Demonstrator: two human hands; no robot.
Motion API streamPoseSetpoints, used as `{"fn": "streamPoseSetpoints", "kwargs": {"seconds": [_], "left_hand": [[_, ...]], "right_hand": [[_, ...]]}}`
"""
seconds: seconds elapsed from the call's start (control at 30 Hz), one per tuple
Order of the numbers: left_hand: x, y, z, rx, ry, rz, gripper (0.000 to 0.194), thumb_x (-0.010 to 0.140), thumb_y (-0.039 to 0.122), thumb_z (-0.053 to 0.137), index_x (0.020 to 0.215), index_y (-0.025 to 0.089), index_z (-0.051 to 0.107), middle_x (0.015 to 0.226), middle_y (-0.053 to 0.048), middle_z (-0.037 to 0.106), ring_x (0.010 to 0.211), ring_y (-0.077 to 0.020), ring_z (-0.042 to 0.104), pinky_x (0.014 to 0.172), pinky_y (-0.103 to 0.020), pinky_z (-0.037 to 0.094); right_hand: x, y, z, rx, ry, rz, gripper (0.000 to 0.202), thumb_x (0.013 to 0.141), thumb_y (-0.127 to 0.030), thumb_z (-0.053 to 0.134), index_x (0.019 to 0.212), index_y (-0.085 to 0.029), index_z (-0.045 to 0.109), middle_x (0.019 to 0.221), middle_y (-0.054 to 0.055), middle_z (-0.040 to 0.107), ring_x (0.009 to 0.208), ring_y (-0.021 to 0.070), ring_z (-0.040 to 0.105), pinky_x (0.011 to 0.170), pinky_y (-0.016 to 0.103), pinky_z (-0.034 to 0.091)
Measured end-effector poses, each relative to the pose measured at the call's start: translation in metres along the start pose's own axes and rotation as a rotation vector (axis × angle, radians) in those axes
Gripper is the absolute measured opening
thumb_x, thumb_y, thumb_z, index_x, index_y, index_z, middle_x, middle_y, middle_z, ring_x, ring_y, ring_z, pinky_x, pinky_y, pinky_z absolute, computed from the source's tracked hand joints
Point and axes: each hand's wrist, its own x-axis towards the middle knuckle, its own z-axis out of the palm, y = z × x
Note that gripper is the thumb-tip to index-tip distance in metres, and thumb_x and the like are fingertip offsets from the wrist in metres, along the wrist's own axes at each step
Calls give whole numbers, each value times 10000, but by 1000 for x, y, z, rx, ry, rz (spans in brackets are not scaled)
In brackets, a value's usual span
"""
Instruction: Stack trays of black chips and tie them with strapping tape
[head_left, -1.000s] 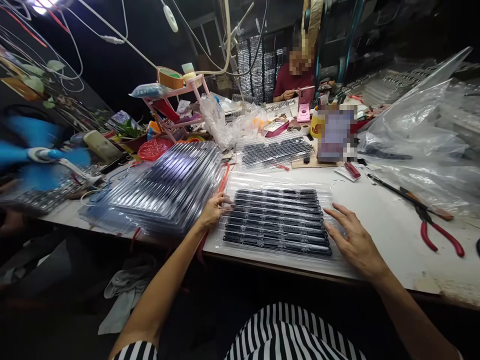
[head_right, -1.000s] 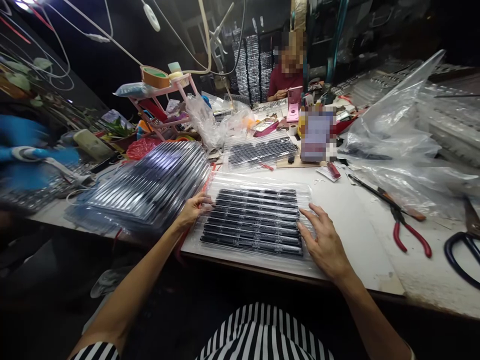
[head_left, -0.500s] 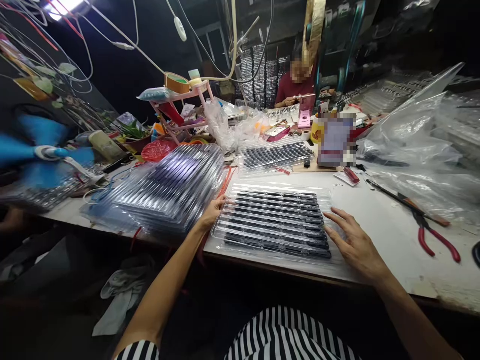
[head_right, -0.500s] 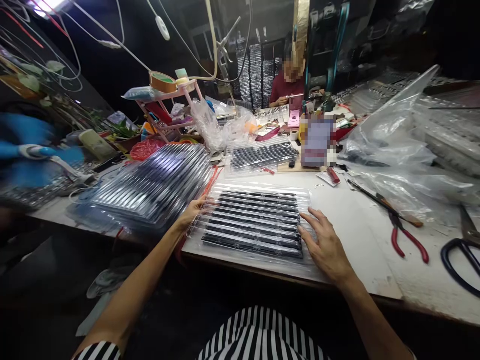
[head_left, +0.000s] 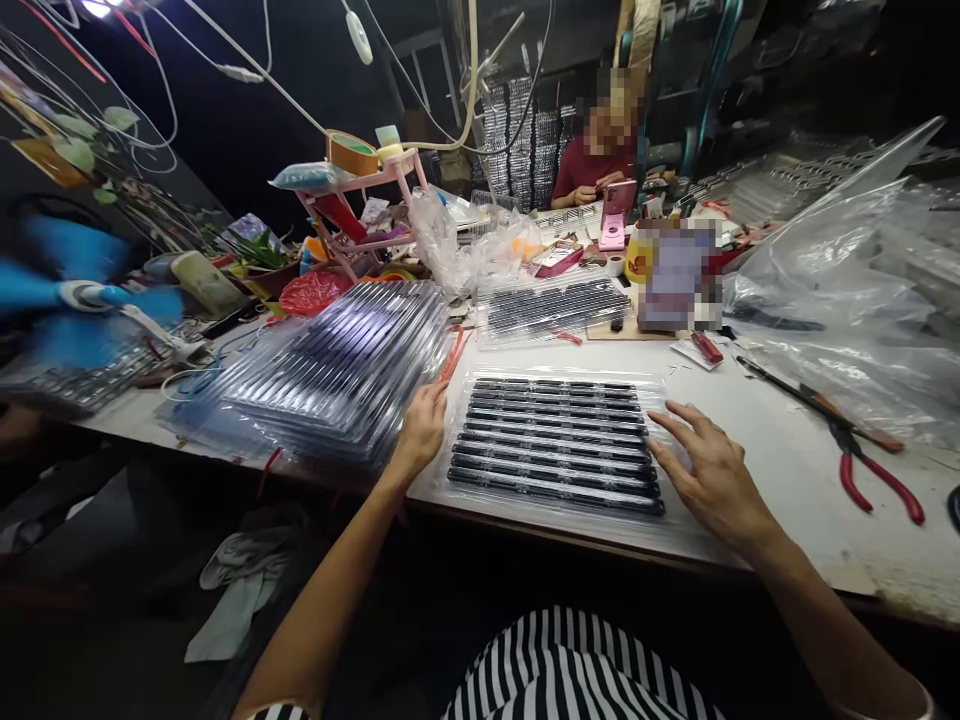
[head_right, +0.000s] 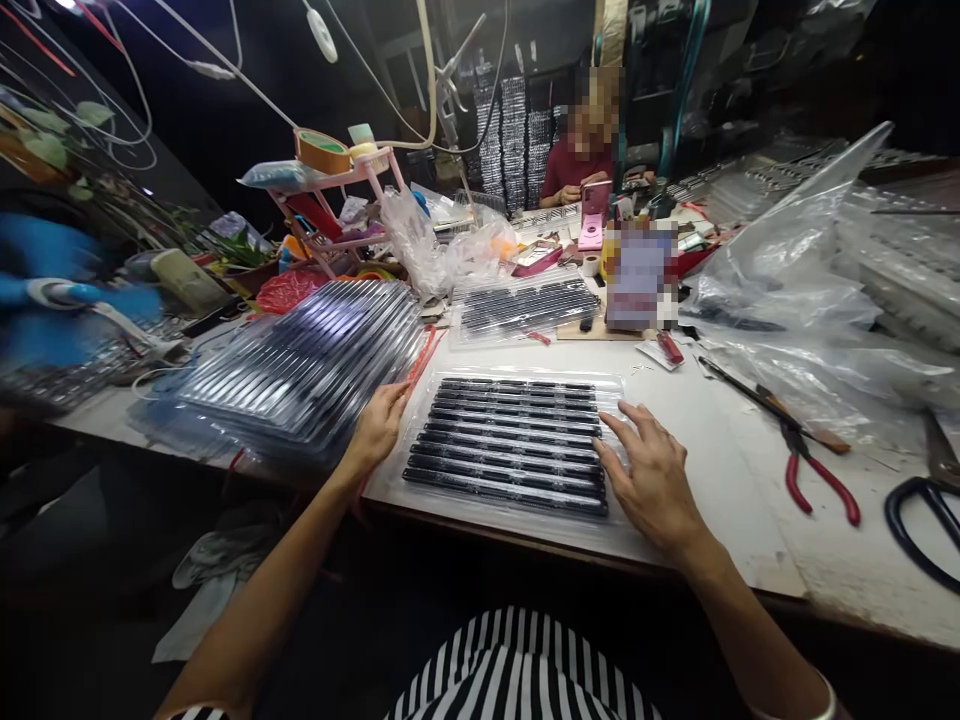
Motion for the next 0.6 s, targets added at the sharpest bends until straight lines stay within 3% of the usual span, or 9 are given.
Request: {"fn": "streamPoseSetpoints", "kwargs": {"seconds": [0.1,0.2,0.27,0.47,0.6], "left_hand": [[-7,21,14,306,-137,113,438,850,311,487,1266,177,517,1428,-80,388,1370,-270,192,1111,-456,134],[-15,34,25,718,-338,141,500,919,332,357,1380,139,362,1479,-87,281,1379,-271,166,1104,-470,146],[-18,36,28,851,-389,131,513,943,343,281,1409,130,298,1496,-87,222,1376,-258,184,1103,-458,161],[-20,33,29,887,-419,96,544,948,348,236,1434,106,216,1512,-77,146,1391,-229,123,1113,-448,130],[-23,24,34,810,-345,63,555,945,385,232,1445,146,197,1516,-57,141,1392,-247,107,1107,-475,142]], "right_hand": [[9,-6,7,-132,-12,-171,491,958,-445,249,1174,-151,578,1309,152,489,1265,327,374,964,563,336],[14,-10,17,-222,-107,-331,520,963,-456,242,1233,-135,548,1357,170,440,1285,329,344,987,547,316],[14,-11,21,-253,-156,-389,530,962,-453,251,1282,-118,508,1384,183,401,1298,329,323,991,520,326],[9,-14,26,-314,-201,-400,533,963,-426,268,1305,-75,479,1421,216,325,1345,336,206,1012,507,298],[12,-14,27,-310,-251,-408,556,955,-436,298,1334,-54,437,1438,238,272,1356,340,162,1029,514,267]]}}
